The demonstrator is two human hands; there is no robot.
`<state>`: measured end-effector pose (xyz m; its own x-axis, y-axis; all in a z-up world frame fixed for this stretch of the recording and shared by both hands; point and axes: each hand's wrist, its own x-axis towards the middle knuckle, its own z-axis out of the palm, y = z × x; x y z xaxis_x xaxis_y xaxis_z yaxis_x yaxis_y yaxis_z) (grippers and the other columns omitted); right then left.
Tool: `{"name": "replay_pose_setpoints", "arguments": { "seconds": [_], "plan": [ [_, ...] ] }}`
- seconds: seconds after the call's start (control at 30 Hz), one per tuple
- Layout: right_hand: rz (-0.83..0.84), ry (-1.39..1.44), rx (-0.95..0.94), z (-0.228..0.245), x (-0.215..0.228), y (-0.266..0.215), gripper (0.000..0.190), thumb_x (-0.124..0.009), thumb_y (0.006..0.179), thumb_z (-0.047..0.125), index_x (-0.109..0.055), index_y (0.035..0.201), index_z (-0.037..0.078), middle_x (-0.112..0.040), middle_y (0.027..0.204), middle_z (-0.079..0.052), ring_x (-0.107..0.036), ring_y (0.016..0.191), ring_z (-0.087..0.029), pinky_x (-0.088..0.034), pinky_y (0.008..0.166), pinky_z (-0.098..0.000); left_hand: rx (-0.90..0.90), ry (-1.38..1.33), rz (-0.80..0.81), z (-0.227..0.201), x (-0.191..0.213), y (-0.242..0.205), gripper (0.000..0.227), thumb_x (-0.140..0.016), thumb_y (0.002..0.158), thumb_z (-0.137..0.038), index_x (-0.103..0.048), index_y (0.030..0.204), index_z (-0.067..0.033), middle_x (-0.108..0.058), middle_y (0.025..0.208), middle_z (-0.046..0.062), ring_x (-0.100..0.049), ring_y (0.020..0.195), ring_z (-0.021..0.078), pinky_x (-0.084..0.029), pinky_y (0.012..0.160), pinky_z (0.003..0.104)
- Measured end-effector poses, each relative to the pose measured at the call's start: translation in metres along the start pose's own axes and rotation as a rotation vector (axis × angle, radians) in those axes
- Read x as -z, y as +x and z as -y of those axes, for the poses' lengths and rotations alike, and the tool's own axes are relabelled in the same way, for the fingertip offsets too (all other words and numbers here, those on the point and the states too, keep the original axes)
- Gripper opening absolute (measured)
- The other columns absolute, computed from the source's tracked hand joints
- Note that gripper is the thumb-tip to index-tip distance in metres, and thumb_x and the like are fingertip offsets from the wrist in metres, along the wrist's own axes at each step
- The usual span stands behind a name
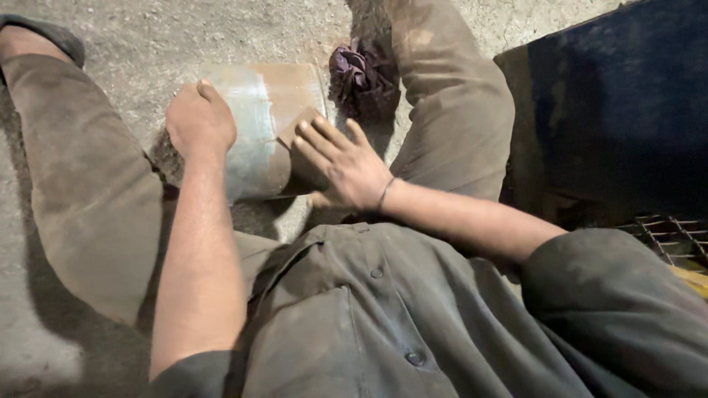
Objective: The person sits on the floor and scrubs a rectangular metal object with a purple cloth. They hold the object with one hand and wipe its surface with the other, occasionally rotating it to clean different sides.
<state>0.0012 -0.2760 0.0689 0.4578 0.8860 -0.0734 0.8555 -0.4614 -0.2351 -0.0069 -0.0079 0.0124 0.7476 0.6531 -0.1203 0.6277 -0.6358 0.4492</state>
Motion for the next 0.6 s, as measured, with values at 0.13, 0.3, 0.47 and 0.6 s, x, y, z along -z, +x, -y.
{"name": "replay_pose_setpoints", "arguments": {
  "seconds": [0.13, 0.3, 0.47, 0.6],
  "plan": [
    [-0.098, 0.071, -0.156, -0.02, 0.002, 0.055, 0.098, -0.057, 0.09, 0.077, -0.039, 0.155, 0.006, -0.038, 0.162, -0.018, -0.035, 0.151, -0.035, -0.029, 0.114, -0.0653, -0.023, -0.013, -0.05, -0.001, 0.006, -0.012, 0.037, -0.05, 0.104, -0.029, -0.072, 0.096, -0.0001, -0.071, 0.097, 0.028, -0.065, 0.093, 0.0486, -0.049, 0.082, 0.057],
    [0.334, 0.27, -0.393, -0.041, 0.025, 0.101, 0.084, -0.045, 0.091, 0.074, -0.051, 0.15, 0.015, -0.053, 0.158, -0.007, -0.046, 0.152, -0.024, -0.034, 0.123, -0.056, 0.044, -0.059, -0.038, -0.003, 0.008, -0.018, 0.039, -0.051, 0.104, -0.032, -0.071, 0.094, -0.0002, -0.07, 0.097, 0.028, -0.066, 0.093, 0.0475, -0.049, 0.081, 0.057],
    [-0.052, 0.044, -0.015, 0.004, 0.01, -0.005, 0.102, -0.053, 0.089, 0.077, -0.038, 0.156, 0.002, -0.037, 0.163, -0.02, -0.033, 0.152, -0.037, -0.025, 0.115, -0.0658, -0.017, -0.044, -0.073, 0.001, 0.003, -0.013, 0.04, -0.052, 0.106, -0.032, -0.071, 0.093, 0.0, -0.07, 0.096, 0.028, -0.065, 0.093, 0.0486, -0.049, 0.082, 0.057],
    [-0.079, 0.014, -0.093, -0.008, 0.006, 0.019, 0.102, -0.054, 0.09, 0.078, -0.038, 0.155, 0.001, -0.037, 0.162, -0.021, -0.034, 0.151, -0.036, -0.025, 0.115, -0.0668, 0.028, -0.077, -0.059, 0.001, 0.005, -0.021, 0.039, -0.053, 0.104, -0.032, -0.069, 0.092, 0.0008, -0.07, 0.095, 0.028, -0.065, 0.093, 0.0483, -0.049, 0.08, 0.057]
  ]
}}
